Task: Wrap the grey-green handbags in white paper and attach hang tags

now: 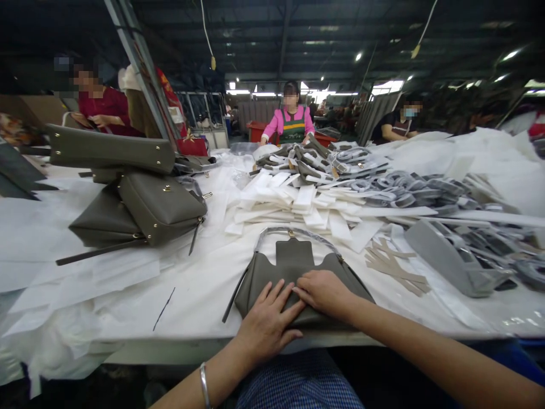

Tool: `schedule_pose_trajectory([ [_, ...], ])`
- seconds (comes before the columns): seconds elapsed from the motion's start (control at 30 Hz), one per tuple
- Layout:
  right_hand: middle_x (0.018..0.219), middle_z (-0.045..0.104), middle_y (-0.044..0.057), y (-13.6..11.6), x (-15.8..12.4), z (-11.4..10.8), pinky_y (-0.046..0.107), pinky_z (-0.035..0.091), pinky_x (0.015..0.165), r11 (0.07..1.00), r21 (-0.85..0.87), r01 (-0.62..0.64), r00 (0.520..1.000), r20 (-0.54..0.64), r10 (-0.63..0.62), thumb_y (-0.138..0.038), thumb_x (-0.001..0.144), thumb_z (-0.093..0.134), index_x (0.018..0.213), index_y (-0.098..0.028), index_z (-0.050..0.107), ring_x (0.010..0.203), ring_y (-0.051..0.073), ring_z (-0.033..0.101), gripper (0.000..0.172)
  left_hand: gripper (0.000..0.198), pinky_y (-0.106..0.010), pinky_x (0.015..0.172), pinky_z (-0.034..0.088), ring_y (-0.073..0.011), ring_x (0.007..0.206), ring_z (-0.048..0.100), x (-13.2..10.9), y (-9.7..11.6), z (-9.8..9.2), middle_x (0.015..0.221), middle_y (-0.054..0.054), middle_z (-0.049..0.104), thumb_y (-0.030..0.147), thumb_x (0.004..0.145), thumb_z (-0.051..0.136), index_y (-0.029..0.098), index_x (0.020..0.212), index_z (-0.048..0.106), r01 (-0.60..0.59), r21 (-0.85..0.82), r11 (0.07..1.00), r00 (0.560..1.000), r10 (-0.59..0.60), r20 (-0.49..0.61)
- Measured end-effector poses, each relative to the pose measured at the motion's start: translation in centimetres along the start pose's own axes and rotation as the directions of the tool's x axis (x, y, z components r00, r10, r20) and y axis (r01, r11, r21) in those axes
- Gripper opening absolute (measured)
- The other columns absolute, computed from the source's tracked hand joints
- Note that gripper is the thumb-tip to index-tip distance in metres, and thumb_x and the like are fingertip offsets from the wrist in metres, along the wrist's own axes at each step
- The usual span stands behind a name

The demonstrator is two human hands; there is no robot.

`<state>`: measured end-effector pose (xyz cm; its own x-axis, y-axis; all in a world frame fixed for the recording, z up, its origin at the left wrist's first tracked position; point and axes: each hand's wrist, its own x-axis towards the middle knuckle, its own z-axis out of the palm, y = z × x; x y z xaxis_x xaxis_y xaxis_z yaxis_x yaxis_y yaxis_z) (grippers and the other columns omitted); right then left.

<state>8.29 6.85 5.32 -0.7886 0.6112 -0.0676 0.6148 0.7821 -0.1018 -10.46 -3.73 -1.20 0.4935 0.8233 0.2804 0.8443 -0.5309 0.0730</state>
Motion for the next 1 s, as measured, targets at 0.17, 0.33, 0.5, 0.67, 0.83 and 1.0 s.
schedule_pose_trajectory([
  [0.17, 0.092, 0.077, 0.017, -0.7, 0.3, -0.7, 0.031, 0.045, 0.072, 0.978, 0.066, -0.198, 0.976, 0.101, 0.191, -0.035, 0.099, 0.039, 0.088, -0.014, 0.077, 0.087, 0.028, 0.071, 0.045, 0.083, -0.058, 0.115, 0.035, -0.0356, 0.145, 0.034, 0.1, 0.2, -0.3, 0.16, -0.011, 0.033, 0.05, 0.088, 0.067, 0.036, 0.156, 0.022, -0.007, 0.048, 0.999, 1.0, 0.007, 0.003],
  [0.33, 0.07, 0.075, 0.009, 0.1, 1.4, -1.6, 0.024, 0.045, 0.06, 0.927, 0.241, -0.286, 0.932, 0.294, 0.212, -0.036, 0.095, 0.043, 0.069, -0.017, 0.075, 0.066, 0.019, 0.069, 0.045, 0.088, -0.056, 0.113, 0.038, -0.0355, 0.145, 0.034, 0.0, 0.2, -0.1, 0.161, -0.01, 0.032, 0.047, 0.087, 0.071, 0.038, 0.157, 0.018, -0.024, 0.091, 0.996, 0.999, 0.026, -0.018],
  [0.5, 0.061, 0.071, 0.001, 2.1, 2.1, -1.9, 0.019, 0.045, 0.052, 0.833, 0.454, -0.317, 0.887, 0.453, 0.091, -0.047, 0.092, 0.05, 0.067, -0.017, 0.072, 0.048, 0.01, 0.06, 0.045, 0.081, -0.054, 0.112, 0.041, -0.0343, 0.145, 0.035, -0.1, -0.3, 0.6, 0.161, -0.008, 0.032, 0.044, 0.089, 0.067, 0.036, 0.156, 0.022, -0.068, 0.172, 0.983, 0.994, 0.081, -0.067],
  [0.67, 0.063, 0.069, 0.001, 6.4, 1.2, -3.9, 0.02, 0.047, 0.057, 0.703, 0.685, -0.19, 0.98, 0.173, 0.097, -0.049, 0.09, 0.055, 0.071, -0.017, 0.069, 0.053, 0.011, 0.061, 0.04, 0.077, -0.053, 0.112, 0.039, -0.0332, 0.145, 0.034, 0.2, 0.0, 0.0, 0.161, -0.009, 0.033, 0.043, 0.09, 0.066, 0.036, 0.155, 0.026, -0.05, 0.16, 0.986, 0.998, 0.057, -0.039],
  [0.83, 0.074, 0.073, 0.002, 7.5, 1.0, -4.4, 0.023, 0.048, 0.063, 0.714, 0.692, -0.106, 0.946, -0.151, 0.288, -0.048, 0.094, 0.05, 0.081, -0.019, 0.071, 0.063, 0.014, 0.064, 0.038, 0.066, -0.054, 0.119, 0.028, -0.032, 0.149, 0.027, 0.4, 0.3, -0.8, 0.162, -0.008, 0.031, 0.049, 0.094, 0.059, 0.036, 0.153, 0.032, 0.013, 0.016, 1.0, 1.0, -0.013, 0.028],
  [1.0, 0.082, 0.075, 0.004, 4.7, -0.1, 0.3, 0.029, 0.053, 0.071, 0.717, 0.697, 0.009, 0.966, -0.192, 0.174, -0.048, 0.096, 0.047, 0.088, -0.021, 0.071, 0.07, 0.018, 0.068, 0.037, 0.059, -0.053, 0.119, 0.026, -0.032, 0.148, 0.029, 0.2, 0.8, -1.0, 0.158, -0.009, 0.037, 0.054, 0.097, 0.05, 0.035, 0.151, 0.037, 0.05, -0.006, 0.999, 0.998, -0.049, 0.03],
])
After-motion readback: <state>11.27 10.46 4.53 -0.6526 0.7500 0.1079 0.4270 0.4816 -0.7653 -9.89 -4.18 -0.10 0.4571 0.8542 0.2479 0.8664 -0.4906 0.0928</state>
